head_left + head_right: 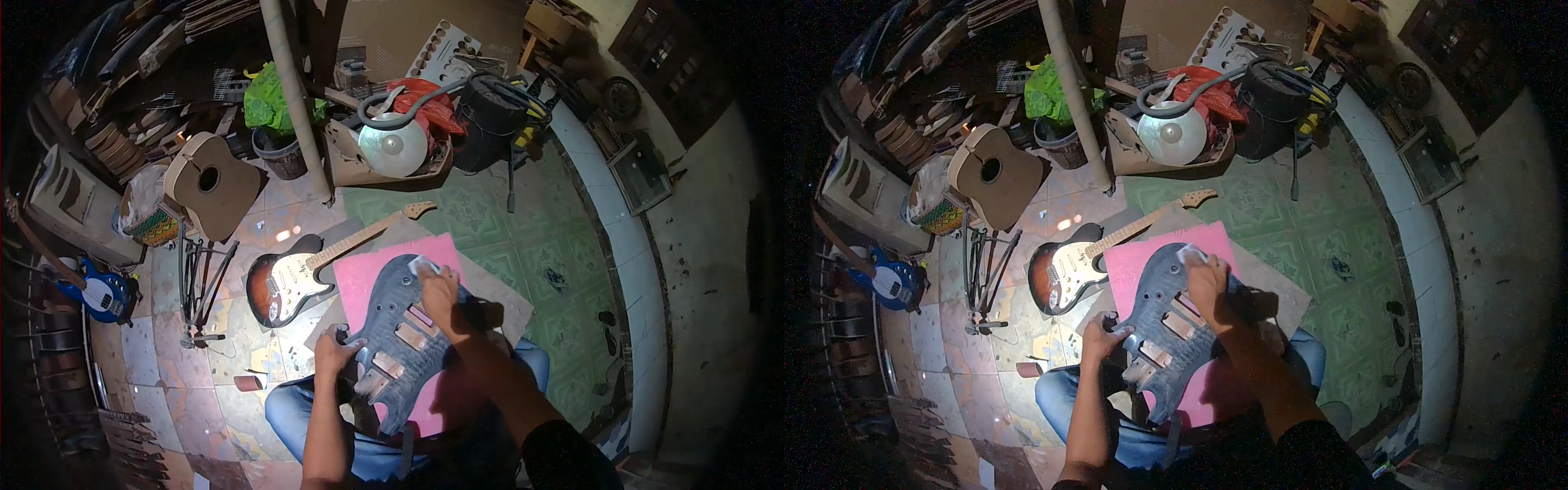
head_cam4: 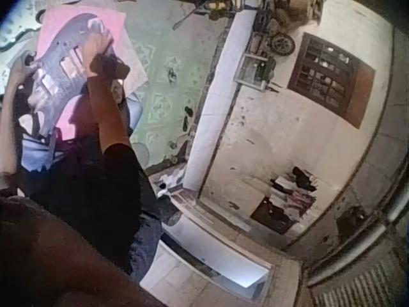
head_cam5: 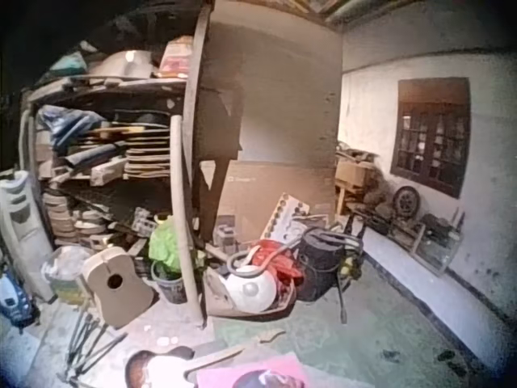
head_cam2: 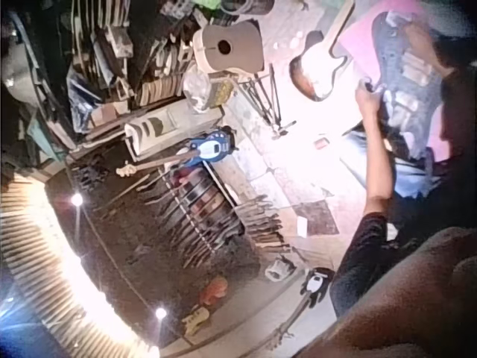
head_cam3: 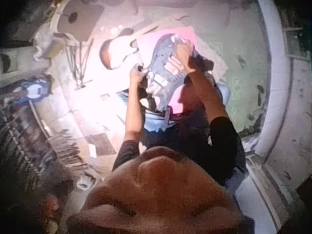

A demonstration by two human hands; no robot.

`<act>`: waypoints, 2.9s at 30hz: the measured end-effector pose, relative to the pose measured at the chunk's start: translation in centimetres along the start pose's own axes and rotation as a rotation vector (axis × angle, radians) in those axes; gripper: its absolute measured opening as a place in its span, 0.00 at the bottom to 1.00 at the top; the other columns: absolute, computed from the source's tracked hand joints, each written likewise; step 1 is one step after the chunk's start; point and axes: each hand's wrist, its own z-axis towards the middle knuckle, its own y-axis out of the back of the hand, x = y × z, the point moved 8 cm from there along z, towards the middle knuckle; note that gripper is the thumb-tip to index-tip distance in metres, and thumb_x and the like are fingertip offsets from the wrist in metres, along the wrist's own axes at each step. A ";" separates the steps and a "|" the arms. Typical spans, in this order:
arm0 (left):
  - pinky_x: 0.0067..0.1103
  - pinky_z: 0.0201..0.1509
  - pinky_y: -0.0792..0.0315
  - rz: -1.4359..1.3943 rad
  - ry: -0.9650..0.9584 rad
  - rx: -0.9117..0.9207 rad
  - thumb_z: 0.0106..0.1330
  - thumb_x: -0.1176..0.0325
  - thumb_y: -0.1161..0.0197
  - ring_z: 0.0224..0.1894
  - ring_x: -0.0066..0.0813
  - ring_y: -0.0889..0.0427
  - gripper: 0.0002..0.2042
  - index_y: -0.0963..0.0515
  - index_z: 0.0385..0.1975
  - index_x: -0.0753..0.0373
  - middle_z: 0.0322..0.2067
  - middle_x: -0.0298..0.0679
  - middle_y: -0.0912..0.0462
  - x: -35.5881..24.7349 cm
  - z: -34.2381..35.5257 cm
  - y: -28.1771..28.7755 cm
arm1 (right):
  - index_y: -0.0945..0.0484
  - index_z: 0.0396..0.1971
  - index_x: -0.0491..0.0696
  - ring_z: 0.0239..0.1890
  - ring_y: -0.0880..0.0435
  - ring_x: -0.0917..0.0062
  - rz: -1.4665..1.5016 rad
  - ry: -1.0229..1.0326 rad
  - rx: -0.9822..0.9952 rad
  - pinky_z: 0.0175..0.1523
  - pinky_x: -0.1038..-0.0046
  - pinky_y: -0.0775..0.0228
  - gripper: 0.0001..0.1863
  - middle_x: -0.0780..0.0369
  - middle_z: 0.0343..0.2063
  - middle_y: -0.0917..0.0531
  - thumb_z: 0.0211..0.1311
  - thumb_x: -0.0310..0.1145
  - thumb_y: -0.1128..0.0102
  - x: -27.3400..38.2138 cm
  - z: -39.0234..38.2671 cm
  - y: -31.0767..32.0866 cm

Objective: The person sands the surfaces and edges of a guitar body with a piece of sandpaper, alternating between different sides and contours of the instrument.

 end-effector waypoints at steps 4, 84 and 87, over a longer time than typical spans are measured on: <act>0.38 0.50 0.23 0.198 -0.072 -0.037 0.46 0.42 0.20 0.45 0.48 0.15 0.34 0.17 0.44 0.64 0.40 0.50 0.14 -1.4 -0.7 -0.3 | 0.22 0.60 0.51 0.57 0.23 0.57 -0.092 0.076 -0.125 0.58 0.55 0.38 0.25 0.61 0.57 0.17 0.60 0.27 0.49 -0.5 -3.9 -0.1; 0.60 0.76 0.67 0.734 -0.088 0.175 0.24 0.26 0.21 0.79 0.66 0.63 0.81 0.65 0.79 0.53 0.77 0.61 0.58 -3.0 -5.9 -4.5 | 0.19 0.58 0.52 0.74 0.39 0.55 0.126 0.203 -0.018 0.72 0.40 0.53 0.23 0.65 0.65 0.24 0.61 0.29 0.45 1.3 -26.7 -0.3; 0.59 0.76 0.67 0.722 -0.079 0.179 0.24 0.25 0.22 0.78 0.67 0.64 0.81 0.66 0.79 0.53 0.76 0.65 0.59 -2.8 -6.1 -3.8 | 0.19 0.59 0.52 0.73 0.38 0.53 0.090 0.095 -0.022 0.73 0.42 0.52 0.24 0.64 0.64 0.23 0.62 0.27 0.47 -0.9 -24.4 1.2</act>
